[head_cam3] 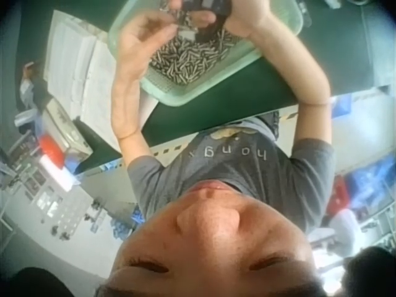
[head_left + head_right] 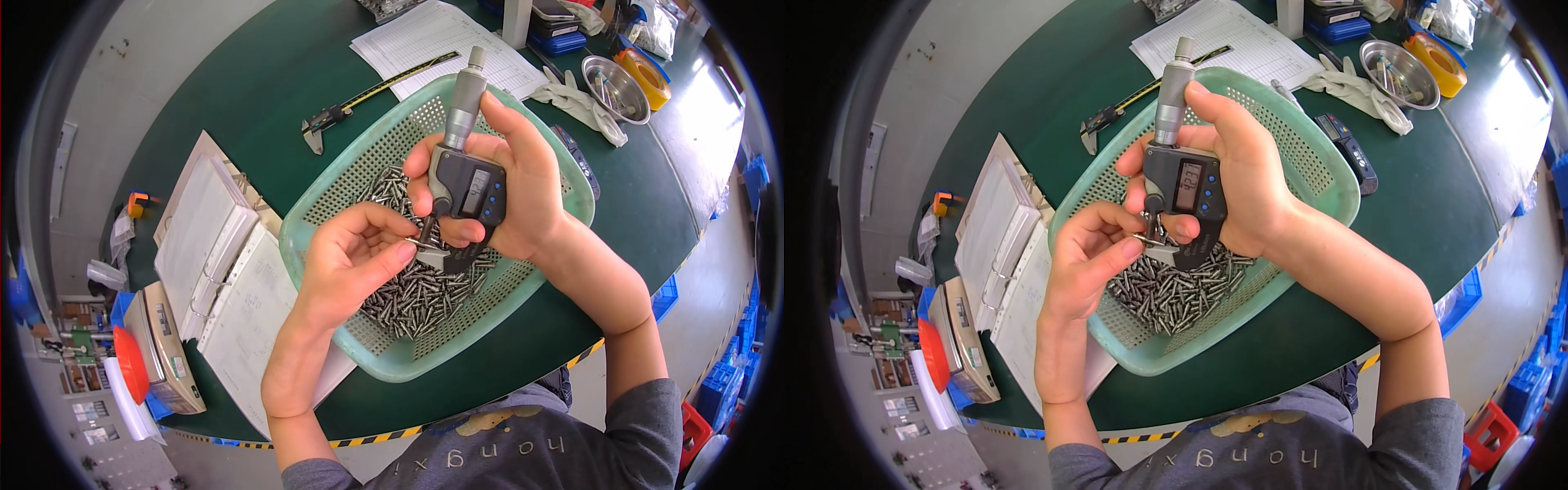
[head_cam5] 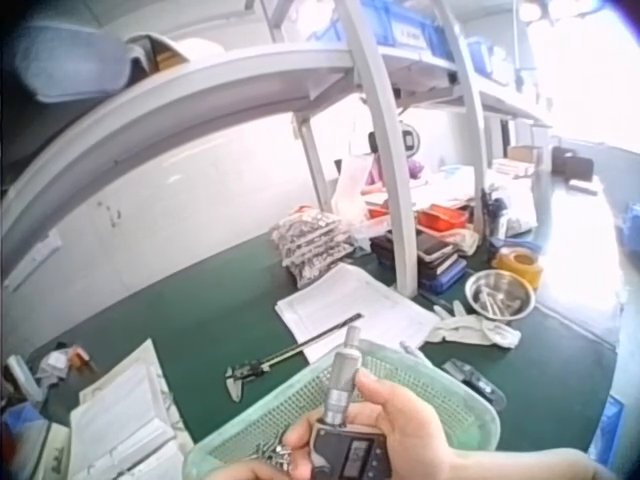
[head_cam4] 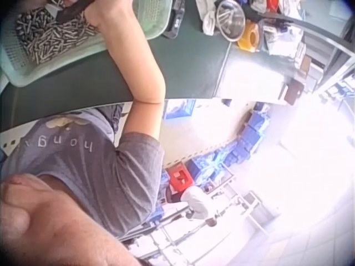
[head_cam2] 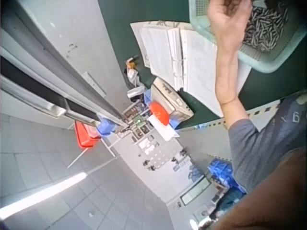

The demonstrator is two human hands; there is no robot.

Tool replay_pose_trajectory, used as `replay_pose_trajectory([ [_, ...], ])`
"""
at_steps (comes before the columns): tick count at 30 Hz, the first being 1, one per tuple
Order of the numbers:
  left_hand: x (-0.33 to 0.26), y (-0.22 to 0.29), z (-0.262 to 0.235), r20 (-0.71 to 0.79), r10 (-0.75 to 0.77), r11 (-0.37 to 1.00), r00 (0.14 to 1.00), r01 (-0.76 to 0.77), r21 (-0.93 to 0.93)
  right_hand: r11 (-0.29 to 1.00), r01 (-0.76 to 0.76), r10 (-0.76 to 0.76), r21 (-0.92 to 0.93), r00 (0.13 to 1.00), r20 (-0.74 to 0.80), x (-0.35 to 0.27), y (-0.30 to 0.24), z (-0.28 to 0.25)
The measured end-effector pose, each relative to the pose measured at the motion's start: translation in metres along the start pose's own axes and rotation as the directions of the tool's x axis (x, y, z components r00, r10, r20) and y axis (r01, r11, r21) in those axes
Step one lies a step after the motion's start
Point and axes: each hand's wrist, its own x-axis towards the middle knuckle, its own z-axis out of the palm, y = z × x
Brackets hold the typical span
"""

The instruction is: Using a digital micrometer to measure the dimensions of small metal components at an industrial workbench.

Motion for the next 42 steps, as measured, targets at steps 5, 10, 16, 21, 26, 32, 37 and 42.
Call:
replay_pose_trajectory([
  [5, 0.000, 0.001, 0.001, -0.003, -0.011, 1.000, 1.000, 0.011, 0.008, 0.998, 0.011, -0.011, -0.065, 1.000, -0.007, 0.000, 0.001, -0.002],
  [10, -0.001, 0.001, 0.000, 0.014, -0.024, 1.000, 1.000, 0.024, 0.010, 0.996, 0.009, -0.011, -0.093, 1.000, -0.015, 0.001, 0.001, -0.003],
  [16, 0.008, 0.010, -0.017, -0.171, 0.213, 0.890, 0.962, -0.119, 0.440, 0.993, 0.005, -0.007, -0.115, 1.000, -0.019, 0.000, 0.000, -0.002],
  [21, 0.013, -0.003, -0.030, 0.009, 0.416, 0.182, 0.909, -0.093, 0.979, 0.998, -0.028, 0.027, -0.050, 0.999, -0.024, 0.003, 0.002, -0.001],
  [26, 0.015, -0.020, -0.028, 0.106, 0.288, -0.028, 0.952, -0.103, 0.994, 0.998, -0.026, 0.023, -0.057, 0.999, -0.038, 0.001, 0.000, -0.002],
  [32, 0.013, -0.021, -0.033, 0.121, 0.200, -0.100, 0.972, -0.103, 0.990, 0.997, -0.021, 0.020, -0.069, 1.000, -0.016, 0.002, 0.001, -0.002],
  [37, 0.014, -0.011, -0.025, -0.018, 0.269, 0.112, 0.963, -0.012, 0.994, 0.997, -0.016, 0.016, -0.076, 1.000, -0.007, 0.001, 0.000, -0.004],
  [42, 0.007, 0.006, -0.009, -0.186, 0.103, 0.877, 0.977, -0.001, 0.481, 1.000, -0.014, 0.015, -0.017, 0.999, 0.034, 0.000, 0.001, -0.004],
])
